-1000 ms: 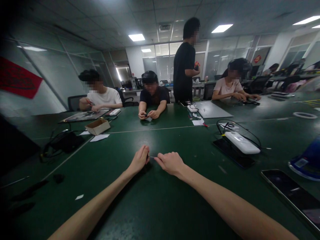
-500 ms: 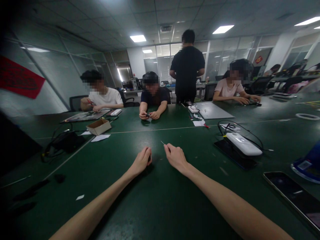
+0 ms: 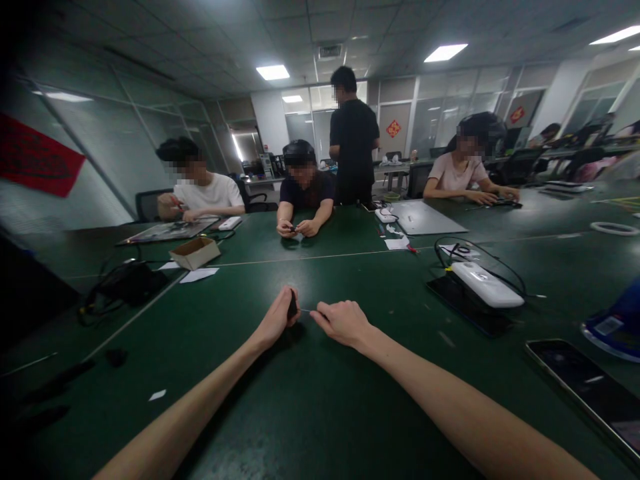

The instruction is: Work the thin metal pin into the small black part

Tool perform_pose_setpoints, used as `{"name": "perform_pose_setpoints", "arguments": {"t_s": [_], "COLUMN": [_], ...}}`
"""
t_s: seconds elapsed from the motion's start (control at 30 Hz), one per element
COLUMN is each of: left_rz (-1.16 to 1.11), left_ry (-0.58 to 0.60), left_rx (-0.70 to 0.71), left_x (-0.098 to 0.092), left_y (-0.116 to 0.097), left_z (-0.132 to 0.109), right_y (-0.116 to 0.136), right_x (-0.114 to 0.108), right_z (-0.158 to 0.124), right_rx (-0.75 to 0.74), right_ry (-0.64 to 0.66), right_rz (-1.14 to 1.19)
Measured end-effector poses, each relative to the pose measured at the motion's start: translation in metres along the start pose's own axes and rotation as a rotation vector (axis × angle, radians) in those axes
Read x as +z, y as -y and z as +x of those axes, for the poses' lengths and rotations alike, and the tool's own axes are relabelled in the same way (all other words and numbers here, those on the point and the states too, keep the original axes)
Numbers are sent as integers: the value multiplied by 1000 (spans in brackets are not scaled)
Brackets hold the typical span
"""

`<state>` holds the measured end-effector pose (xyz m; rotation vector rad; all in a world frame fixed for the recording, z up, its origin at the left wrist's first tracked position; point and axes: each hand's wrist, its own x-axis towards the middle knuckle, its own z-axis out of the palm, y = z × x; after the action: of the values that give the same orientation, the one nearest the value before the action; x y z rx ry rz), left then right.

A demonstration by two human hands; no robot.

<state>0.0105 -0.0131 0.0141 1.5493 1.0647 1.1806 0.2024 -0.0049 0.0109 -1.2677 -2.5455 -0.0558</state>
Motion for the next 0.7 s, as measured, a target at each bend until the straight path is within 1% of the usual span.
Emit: {"name": "perform_pose_setpoints", "arguments": {"t_s": [0.13,0.33,0.43,0.5,0.7], "left_rz": [25,98,127,125,97], "left_ry": [-2,7,-12,-22,-2], "left_rx": [-5,47,53,55,49], "left_x": [1,0,1,2,1], "left_y": [-1,1,4,5,9], "left_z": [0,0,0,0,2], "right_y": [0,0,0,-1,1], "right_x": [-2,-2,-2,-1,-1], "right_z": [-1,-2,-2,-2,-3], "right_rx": [-7,-28,-12,-1,18], "right_ry": [8,-12,-9,-7,-9], "right_rz": [22,25,6,-5,-8]}}
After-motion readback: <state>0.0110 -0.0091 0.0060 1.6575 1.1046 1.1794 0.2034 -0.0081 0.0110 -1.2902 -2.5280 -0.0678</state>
